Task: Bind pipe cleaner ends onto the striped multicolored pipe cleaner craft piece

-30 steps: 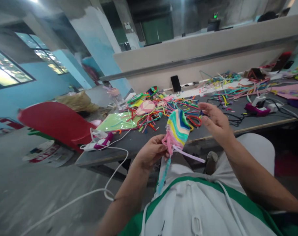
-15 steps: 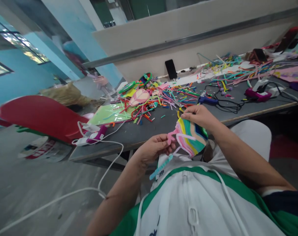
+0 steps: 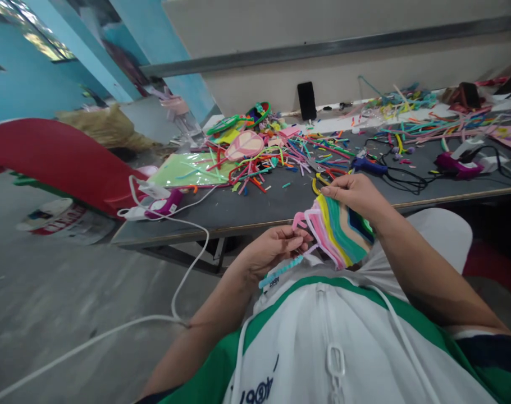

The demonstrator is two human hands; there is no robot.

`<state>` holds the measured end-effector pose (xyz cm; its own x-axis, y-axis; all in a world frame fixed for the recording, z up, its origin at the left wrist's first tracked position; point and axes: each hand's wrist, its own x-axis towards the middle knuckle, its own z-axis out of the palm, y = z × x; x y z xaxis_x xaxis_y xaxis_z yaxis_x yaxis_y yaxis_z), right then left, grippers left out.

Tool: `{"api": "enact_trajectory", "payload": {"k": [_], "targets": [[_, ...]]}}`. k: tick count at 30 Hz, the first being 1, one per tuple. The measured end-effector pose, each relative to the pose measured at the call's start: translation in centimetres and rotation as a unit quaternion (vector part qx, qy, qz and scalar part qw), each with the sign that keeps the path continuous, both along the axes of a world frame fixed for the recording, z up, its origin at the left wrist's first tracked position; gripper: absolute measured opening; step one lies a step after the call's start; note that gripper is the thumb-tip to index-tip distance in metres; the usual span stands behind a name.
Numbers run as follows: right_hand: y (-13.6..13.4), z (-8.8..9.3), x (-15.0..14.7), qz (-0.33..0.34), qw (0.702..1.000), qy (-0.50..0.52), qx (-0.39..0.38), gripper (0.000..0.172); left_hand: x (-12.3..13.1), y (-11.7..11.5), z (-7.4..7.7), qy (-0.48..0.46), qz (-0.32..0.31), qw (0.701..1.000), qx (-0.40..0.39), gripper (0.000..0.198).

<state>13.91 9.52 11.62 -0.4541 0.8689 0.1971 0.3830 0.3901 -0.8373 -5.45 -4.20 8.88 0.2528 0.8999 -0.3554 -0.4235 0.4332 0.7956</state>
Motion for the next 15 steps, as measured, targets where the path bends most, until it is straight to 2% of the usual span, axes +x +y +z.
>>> {"api": "enact_trajectory", "payload": {"k": [9,15], "targets": [[-0.1,-0.6,0.1,0.002,0.999,0.007,-0.033,0.043,-0.5,0.0,-1.4,-0.014,0.004,1.000,-0.001,0.022],[0.0,-0.8,0.3,0.003,0.999,0.015,-0.045,0.042,-0.6,0.3,-2.3,-0.017,0.012,0.999,0.031,0.027]]}}
